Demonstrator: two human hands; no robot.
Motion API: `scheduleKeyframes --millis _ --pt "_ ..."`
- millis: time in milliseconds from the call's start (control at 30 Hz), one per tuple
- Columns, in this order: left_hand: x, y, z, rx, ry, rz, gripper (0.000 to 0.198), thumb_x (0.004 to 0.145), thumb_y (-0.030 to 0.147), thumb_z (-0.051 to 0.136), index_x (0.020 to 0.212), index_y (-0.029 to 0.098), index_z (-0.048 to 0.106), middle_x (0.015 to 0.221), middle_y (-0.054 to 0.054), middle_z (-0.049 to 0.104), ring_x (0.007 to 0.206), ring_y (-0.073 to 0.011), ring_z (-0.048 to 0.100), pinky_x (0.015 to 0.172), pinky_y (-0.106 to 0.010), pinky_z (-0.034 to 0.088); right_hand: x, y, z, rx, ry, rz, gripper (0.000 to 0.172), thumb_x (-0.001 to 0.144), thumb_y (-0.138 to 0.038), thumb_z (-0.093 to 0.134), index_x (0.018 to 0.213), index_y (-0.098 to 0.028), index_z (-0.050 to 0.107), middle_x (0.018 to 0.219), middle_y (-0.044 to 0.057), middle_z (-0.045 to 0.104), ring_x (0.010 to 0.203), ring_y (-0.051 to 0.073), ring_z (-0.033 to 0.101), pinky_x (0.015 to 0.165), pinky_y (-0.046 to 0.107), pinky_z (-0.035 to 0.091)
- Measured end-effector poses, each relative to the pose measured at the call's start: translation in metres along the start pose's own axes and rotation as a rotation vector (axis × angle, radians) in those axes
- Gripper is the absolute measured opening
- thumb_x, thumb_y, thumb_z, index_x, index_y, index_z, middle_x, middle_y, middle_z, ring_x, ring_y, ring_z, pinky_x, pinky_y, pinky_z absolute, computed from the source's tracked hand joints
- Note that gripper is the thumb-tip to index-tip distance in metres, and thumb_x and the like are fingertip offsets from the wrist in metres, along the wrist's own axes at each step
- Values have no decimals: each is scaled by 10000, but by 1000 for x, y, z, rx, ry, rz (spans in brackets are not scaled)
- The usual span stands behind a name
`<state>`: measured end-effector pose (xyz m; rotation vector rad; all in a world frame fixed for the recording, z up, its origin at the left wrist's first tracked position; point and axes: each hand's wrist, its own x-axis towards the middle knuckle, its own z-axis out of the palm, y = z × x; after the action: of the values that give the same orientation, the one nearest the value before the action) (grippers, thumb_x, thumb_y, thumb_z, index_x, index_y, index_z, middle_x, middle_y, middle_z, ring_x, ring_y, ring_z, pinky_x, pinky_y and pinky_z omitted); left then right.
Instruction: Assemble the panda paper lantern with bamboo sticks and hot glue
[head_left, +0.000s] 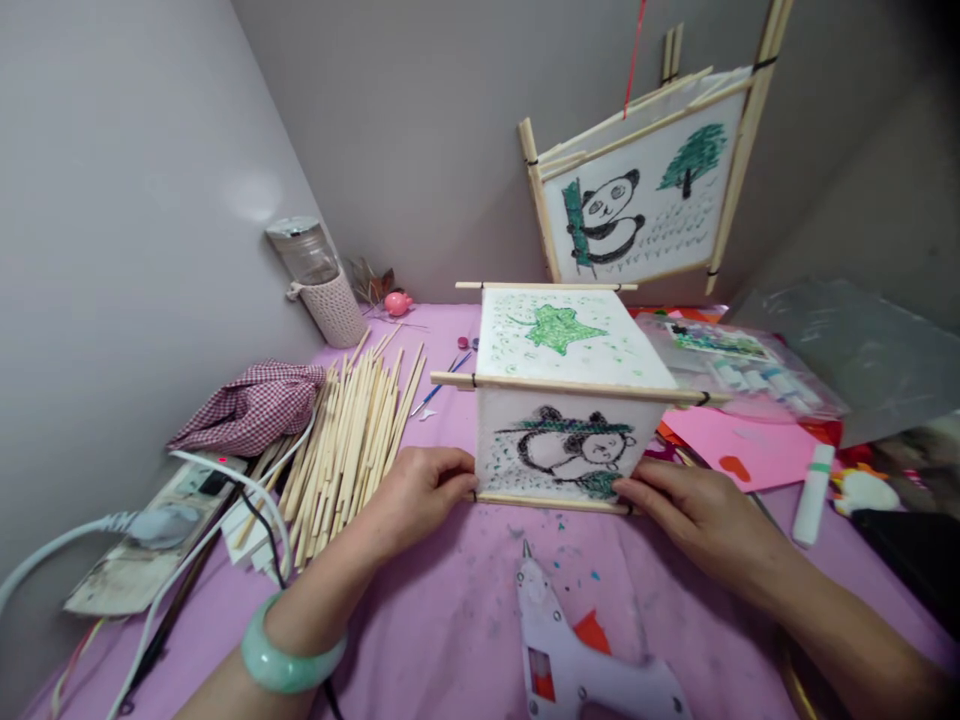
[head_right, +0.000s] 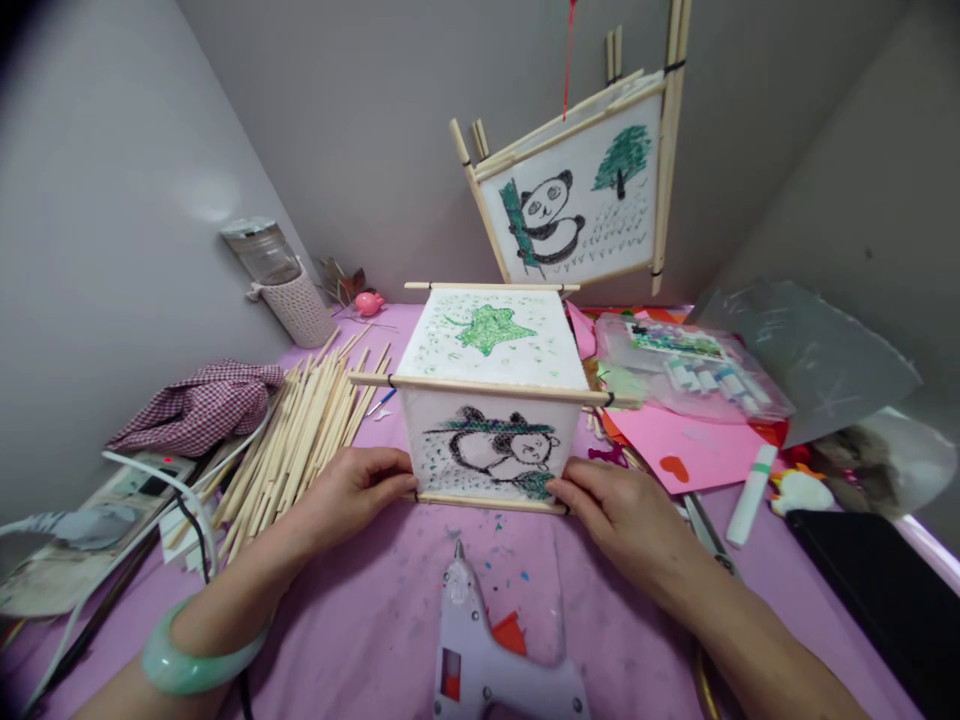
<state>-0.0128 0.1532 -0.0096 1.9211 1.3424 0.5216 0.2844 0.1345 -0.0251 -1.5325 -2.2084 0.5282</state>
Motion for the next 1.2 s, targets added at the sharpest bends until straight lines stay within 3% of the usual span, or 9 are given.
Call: scheduleKeyframes --millis 167,367,600,700,733,800,1000,1100,1200 --pt "-1 0 0 -25 -6 27 246 853 328 511 963 174 668 819 -42 712 739 -169 628 680 -272 458 0 -4 -2 -15 -21 29 359 944 -381 401 655 -209 531 641 17 607 611 163 567 582 279 391" --pt "-1 2 1 53 15 32 254 876 331 463 845 178 664 748 -17 682 694 -156 597 645 -255 420 0 -8 -2 -7 -12 12 358 948 -353 392 662 -200 543 662 30 620 632 163 569 599 282 404" --pt "-2 4 -1 68 15 64 257 869 319 452 825 180 665 724 -9 672 654 -146 581 624 -246 414 -19 -21 -31 -88 78 36 226 905 -371 493 967 -185 607 937 88 674 793 208 619 695 333 450" --pt "-3 4 -2 35 10 75 253 865 318 463 892 191 680 824 -26 713 727 -171 619 681 -269 447 -37 -49 -37 -45 -112 -41 151 889 -330 535 862 -208 619 856 42 659 766 182 607 678 300 452" --pt "-3 4 -2 24 10 77 254 863 320 469 909 195 684 854 -32 721 757 -181 631 704 -279 457 -44 -59 -36 -21 -188 -52 106 860 -320 586 854 -221 624 857 26 656 774 178 606 681 289 456" --pt "-4 4 -3 18 6 78 256 861 325 480 934 200 691 891 -38 729 802 -197 646 736 -293 467 -56 -76 -27 -31 -271 -73 182 744 -334 727 866 -235 635 887 18 658 795 192 607 683 285 467" --pt "-3 1 -2 41 -2 93 247 862 325 485 919 195 688 869 -37 729 820 -202 660 749 -285 479 -74 -84 18 -154 -196 -114 448 605 -314 825 990 -203 626 953 57 656 856 247 598 785 368 476" --pt "-3 0 -1 36 13 101 236 857 314 494 929 191 683 881 -42 727 830 -200 661 766 -289 480 -75 -78 33 -166 -221 -120 431 640 -317 799 1013 -192 624 952 71 646 844 252 594 767 391 481" --pt "-3 -1 0 15 21 110 240 851 314 506 940 186 688 875 -47 725 823 -196 659 771 -298 481 -75 -77 34 -108 -218 -93 367 716 -266 728 1058 -193 619 996 84 638 894 260 590 793 396 481"
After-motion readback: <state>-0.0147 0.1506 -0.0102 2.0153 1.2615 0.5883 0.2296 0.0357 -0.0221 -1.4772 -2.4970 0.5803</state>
